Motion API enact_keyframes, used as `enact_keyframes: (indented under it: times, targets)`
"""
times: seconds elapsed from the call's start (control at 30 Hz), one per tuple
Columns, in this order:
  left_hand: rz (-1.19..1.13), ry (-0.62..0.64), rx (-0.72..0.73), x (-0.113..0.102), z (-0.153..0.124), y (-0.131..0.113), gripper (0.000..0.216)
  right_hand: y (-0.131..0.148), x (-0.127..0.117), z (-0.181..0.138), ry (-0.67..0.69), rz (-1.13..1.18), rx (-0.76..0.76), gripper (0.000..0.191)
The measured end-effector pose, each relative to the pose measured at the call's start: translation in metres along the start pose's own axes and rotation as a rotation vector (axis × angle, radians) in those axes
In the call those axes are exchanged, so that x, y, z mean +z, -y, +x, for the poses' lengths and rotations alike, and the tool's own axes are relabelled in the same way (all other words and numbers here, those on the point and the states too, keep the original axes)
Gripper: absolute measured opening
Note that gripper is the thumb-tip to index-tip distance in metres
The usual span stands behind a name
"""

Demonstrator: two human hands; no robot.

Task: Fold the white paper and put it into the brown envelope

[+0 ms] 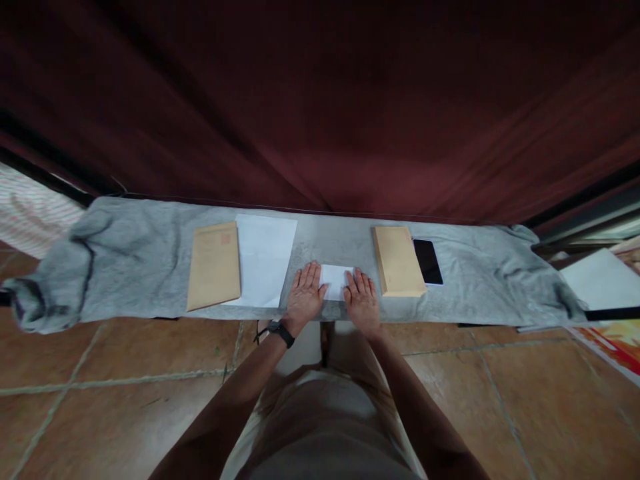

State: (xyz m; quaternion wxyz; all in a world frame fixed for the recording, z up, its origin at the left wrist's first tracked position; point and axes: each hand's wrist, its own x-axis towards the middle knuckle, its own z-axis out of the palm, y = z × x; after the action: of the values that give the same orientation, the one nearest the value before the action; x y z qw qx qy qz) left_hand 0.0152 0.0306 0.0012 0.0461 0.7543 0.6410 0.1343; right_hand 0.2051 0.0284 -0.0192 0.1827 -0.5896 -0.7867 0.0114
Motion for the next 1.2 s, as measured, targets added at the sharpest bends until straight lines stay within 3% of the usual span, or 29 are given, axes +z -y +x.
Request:
enact_keyframes:
  times: [0.13, 0.23, 0.33, 0.57, 0.93, 1.1, 1.2]
  targets:
    - [-0.027, -0.009, 0.138, 0.000, -0.009, -0.010, 0.058, -0.001, 0.000, -0.001, 0.001, -0.005, 0.000, 0.050]
    - [-0.053, 0.047, 0.339, 0.002, -0.018, -0.017, 0.056, -0.001, -0.001, -0.001, 0.011, -0.015, -0.006, 0.051]
    - [-0.041, 0.100, 0.417, 0.002, -0.023, -0.018, 0.057, -0.002, -0.003, -0.001, 0.032, -0.026, -0.021, 0.051]
    - [-0.019, 0.125, 0.465, -0.003, -0.025, -0.009, 0.067, -0.006, -0.003, -0.002, 0.043, -0.005, 0.006, 0.051]
    - [-0.044, 0.123, 0.464, -0.006, -0.026, -0.007, 0.059, -0.017, -0.007, -0.013, -0.010, 0.065, 0.070, 0.051]
    - [-0.040, 0.112, 0.457, -0.005, -0.026, -0.006, 0.059, -0.015, -0.017, -0.010, -0.065, 0.128, 0.152, 0.040]
    - [-0.032, 0.107, 0.408, -0.005, -0.024, -0.013, 0.056, -0.009, -0.025, -0.003, -0.008, 0.098, 0.237, 0.030]
